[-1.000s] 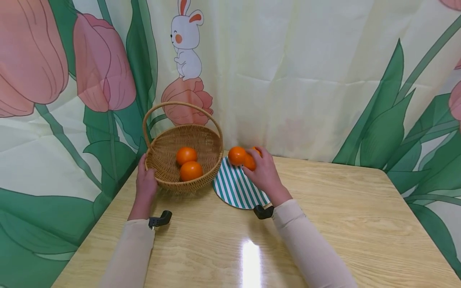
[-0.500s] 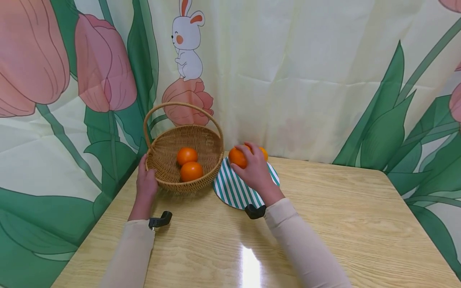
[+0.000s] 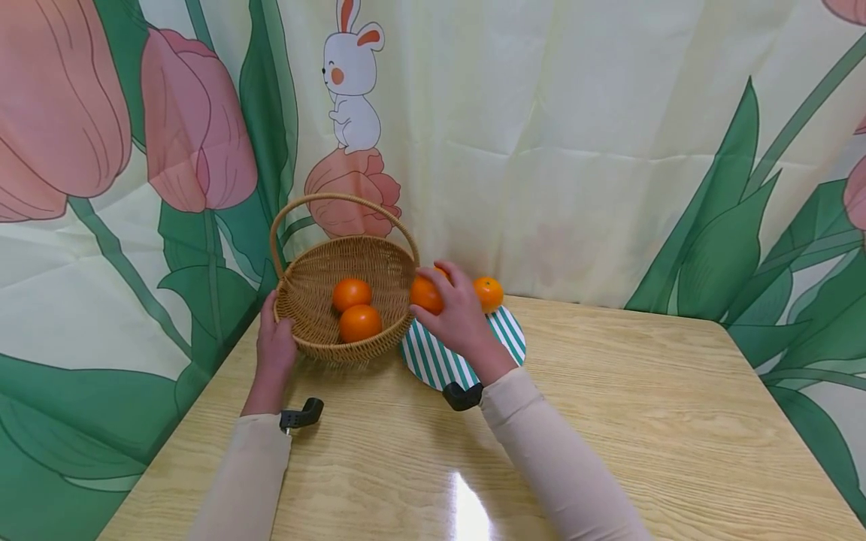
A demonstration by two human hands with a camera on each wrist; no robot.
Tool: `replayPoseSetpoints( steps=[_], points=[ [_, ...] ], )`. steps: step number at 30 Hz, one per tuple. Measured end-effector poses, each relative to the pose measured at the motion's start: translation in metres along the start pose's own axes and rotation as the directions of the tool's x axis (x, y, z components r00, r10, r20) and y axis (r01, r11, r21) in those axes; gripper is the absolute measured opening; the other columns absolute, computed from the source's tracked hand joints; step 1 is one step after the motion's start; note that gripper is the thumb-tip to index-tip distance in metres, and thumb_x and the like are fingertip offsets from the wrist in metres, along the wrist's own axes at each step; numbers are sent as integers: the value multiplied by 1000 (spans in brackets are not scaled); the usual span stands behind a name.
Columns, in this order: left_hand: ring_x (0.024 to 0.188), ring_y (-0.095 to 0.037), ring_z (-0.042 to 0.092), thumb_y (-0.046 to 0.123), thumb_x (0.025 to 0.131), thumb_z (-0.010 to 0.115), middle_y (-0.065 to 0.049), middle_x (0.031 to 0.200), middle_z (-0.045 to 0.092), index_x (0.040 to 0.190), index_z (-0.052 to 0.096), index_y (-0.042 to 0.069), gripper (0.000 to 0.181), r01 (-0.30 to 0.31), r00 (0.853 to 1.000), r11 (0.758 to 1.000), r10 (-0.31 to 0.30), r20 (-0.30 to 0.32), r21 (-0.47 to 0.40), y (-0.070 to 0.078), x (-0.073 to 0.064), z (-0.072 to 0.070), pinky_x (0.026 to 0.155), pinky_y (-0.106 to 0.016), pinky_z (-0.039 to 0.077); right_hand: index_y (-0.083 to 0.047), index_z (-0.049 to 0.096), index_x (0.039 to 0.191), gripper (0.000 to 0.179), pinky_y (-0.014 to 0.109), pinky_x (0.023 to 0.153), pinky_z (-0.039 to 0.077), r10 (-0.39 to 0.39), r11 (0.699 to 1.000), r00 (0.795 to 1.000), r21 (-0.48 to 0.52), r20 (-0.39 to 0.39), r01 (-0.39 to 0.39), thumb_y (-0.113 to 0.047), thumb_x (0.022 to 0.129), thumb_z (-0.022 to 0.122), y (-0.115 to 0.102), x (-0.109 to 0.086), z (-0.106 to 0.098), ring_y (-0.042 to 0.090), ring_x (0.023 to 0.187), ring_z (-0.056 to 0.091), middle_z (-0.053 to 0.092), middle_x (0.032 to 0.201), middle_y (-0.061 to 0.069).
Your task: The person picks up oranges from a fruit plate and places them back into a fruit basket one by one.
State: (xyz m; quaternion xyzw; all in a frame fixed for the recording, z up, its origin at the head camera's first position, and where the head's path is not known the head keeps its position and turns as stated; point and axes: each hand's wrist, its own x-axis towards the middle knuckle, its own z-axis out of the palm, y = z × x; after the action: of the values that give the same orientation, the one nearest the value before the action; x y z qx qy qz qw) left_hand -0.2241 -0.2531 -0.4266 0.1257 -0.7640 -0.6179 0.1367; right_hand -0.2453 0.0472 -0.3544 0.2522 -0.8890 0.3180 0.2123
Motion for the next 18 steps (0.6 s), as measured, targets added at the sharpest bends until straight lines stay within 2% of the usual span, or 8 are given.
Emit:
replayPoseSetpoints(
  steps=[8, 18],
  points=[
    [146, -31, 22, 17, 99, 27, -2, 163, 9, 156, 8, 32, 62, 1, 1000, 1000, 0, 6, -23, 0, -1, 0, 116, -53, 25, -22, 56, 131, 52, 47, 91, 53, -15, 999, 1000, 46, -9, 15, -30, 84, 74, -11, 4, 6, 32, 122, 47, 43, 142, 9],
    [146, -31, 23, 18, 99, 26, -3, 163, 10, 156, 8, 32, 62, -9, 1000, 1000, 9, 0, -5, -1, 0, 0, 116, -53, 26, -23, 55, 132, 53, 45, 87, 54, -47, 995, 999, 83, -28, 49, -33, 84, 74, -16, 6, 16, 31, 118, 51, 42, 142, 7]
  ],
)
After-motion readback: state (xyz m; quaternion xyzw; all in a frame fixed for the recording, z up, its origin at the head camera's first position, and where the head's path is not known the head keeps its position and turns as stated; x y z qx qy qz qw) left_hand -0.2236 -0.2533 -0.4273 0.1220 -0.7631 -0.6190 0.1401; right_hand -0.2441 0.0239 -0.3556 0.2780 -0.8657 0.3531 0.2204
